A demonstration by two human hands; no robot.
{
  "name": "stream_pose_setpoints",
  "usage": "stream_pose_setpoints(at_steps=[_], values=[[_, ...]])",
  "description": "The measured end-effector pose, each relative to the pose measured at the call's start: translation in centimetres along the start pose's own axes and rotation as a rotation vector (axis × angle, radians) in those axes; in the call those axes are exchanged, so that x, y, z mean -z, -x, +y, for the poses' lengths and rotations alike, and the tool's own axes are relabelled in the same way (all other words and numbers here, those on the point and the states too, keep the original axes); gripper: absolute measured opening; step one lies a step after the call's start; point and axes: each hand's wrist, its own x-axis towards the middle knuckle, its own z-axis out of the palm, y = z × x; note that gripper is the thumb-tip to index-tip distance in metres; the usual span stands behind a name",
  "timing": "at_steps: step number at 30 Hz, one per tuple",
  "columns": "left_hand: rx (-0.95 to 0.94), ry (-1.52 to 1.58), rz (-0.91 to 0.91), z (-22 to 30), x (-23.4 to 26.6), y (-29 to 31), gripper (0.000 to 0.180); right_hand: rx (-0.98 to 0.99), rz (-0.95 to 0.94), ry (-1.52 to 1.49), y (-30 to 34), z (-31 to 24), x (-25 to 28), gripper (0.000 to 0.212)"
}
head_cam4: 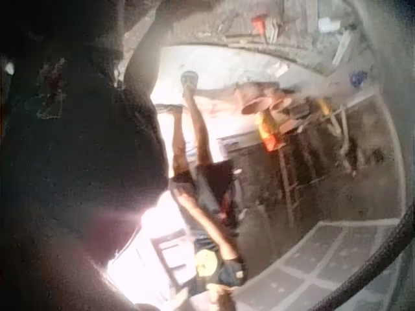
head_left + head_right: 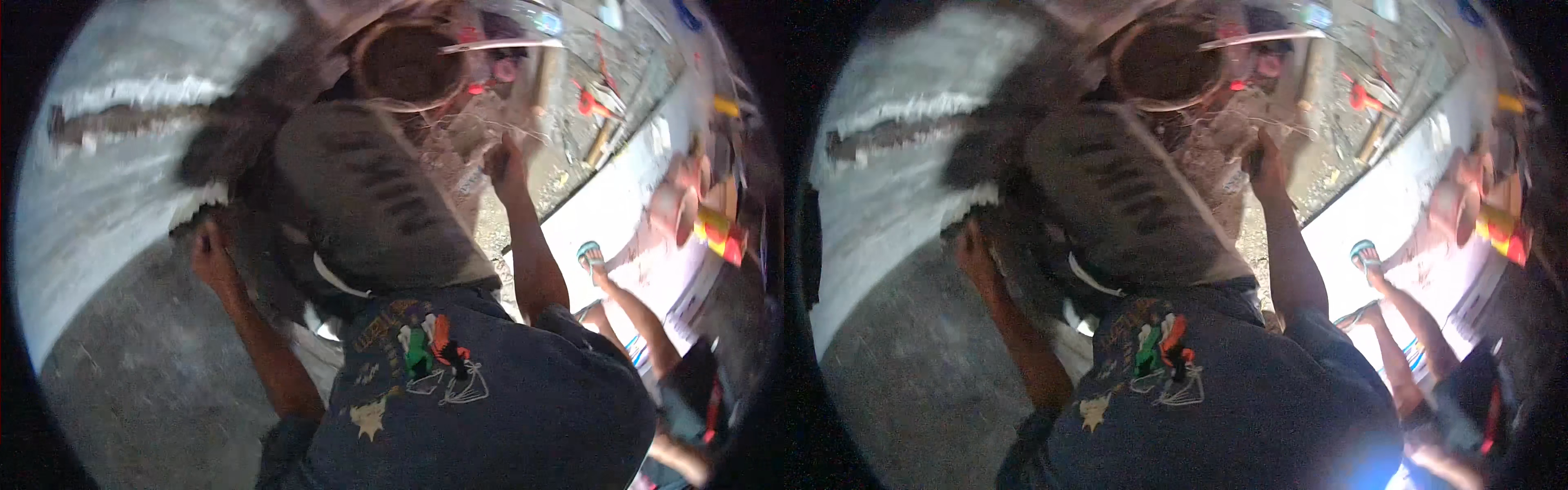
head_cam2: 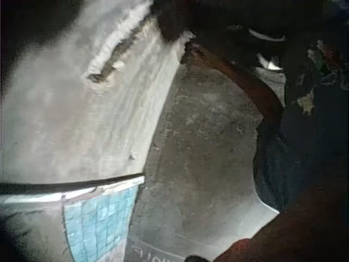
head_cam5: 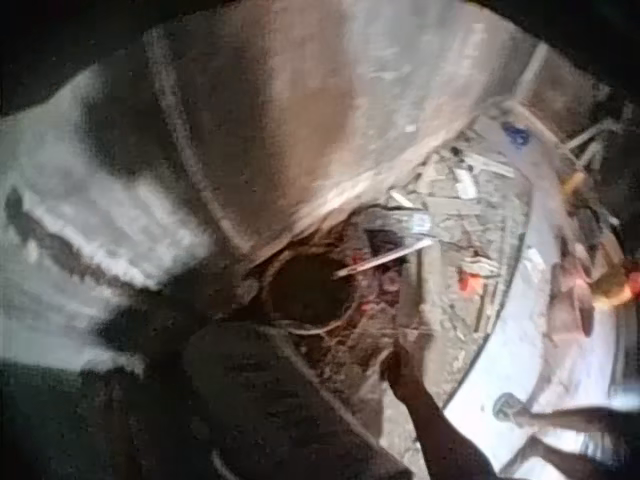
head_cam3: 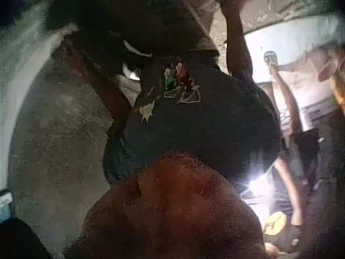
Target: The person applies mortar to a section of blue mosaic wall tiles and cleans the grout lines using a small metal scraper.
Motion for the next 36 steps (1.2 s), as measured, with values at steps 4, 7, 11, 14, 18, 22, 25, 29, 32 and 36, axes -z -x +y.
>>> stream_pose_setpoints(at_steps=[4, 7, 11, 14, 18, 22, 25, 29, 32, 36], values=[[-0.412, 0.184, 0.304, 7.4, 0.8, -3.3, 0.037, 0.05, -0.222, 0.531, -4.8, 0.9, -2.0, 0.032], [-0.638, 0.51, 0.215, 12.5, 1.3, -3.2, 0.036, 0.258, -0.4, 0.952, -7.4, 1.6, -6.2, 0.031], [-0.705, 0.417, 0.067, 11.9, 0.4, -4.0, 0.031, 0.39, -0.655, 1.244, -9.0, 4.6, -11.6, 0.03], [-0.597, 0.157, -0.067, 10.7, -1.4, -4.8, 0.021, 0.468, -0.889, 1.42, -9.4, 8.0, -15.3, 0.03], [-0.534, -0.043, -0.087, 5.4, -3.4, -5.5, 0.022, 0.536, -1.134, 1.566, -10.1, 12.8, -18.9, 0.032], [-0.241, 0.207, -0.135, 2.7, -3.3, -2.3, 0.021, 0.594, -1.274, 1.643, -10.8, 16.3, -21.8, 0.034], [-0.179, 0.153, -0.025, 2.3, -1.1, -1.2, 0.02, 0.505, -1.341, 1.685, -10.9, 17.2, -24.7, 0.032], [-0.172, 0.16, 0.066, 1.7, -0.7, -0.5, 0.018, 0.343, -1.406, 1.726, -10.3, 17.6, -27.4, 0.031], [-0.18, 0.136, -0.045, 1.6, -1.3, -1.3, 0.017, 0.259, -1.418, 1.748, -10.1, 16.6, -28.6, 0.032], [-0.231, -0.2, -0.265, 2.0, -4.5, -2.5, 0.022, 0.187, -1.424, 1.741, -9.0, 14.9, -30.4, 0.034]])
